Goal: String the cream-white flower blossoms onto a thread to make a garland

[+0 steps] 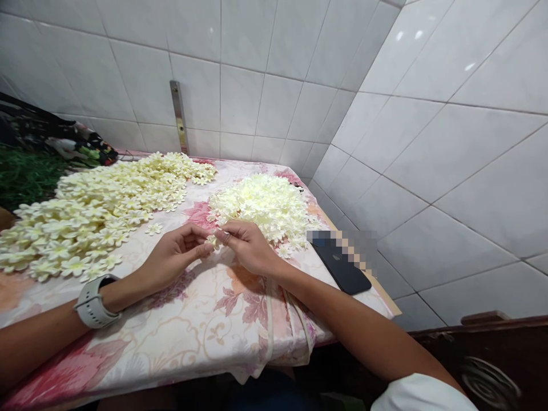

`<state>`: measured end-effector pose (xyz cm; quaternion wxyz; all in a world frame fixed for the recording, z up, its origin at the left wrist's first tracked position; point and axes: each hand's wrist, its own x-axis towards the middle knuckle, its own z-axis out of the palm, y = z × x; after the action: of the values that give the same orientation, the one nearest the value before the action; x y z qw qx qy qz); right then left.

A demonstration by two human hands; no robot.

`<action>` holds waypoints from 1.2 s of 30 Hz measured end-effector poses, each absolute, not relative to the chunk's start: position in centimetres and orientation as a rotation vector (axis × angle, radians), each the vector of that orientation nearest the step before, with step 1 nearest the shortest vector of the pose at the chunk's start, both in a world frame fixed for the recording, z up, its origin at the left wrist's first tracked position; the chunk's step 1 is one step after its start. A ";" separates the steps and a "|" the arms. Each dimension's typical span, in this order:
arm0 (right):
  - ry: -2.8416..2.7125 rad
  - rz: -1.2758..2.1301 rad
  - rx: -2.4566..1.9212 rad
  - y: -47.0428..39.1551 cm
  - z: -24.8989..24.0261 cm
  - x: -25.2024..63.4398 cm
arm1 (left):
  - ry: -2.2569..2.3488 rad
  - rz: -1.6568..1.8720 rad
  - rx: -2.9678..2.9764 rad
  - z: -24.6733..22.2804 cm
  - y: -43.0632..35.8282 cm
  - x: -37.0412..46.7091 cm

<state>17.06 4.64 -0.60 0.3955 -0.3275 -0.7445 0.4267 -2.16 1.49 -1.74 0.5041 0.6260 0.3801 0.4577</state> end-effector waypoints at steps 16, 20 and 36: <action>-2.023 0.598 -0.838 5.2 -0.1 18.0 | 0.928 1.125 1.485 -1.8 1.5 -2.3; -2.038 0.950 -0.841 4.7 -0.9 17.5 | 0.912 1.110 1.521 -1.7 1.5 -2.3; -2.059 0.569 -0.828 4.7 -0.8 17.6 | 0.942 1.093 1.487 -1.6 1.6 -2.2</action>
<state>17.55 4.71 -0.78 0.4124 -0.3290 -0.8188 0.2264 -2.16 1.57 -1.57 0.5096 0.6175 0.3912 0.4539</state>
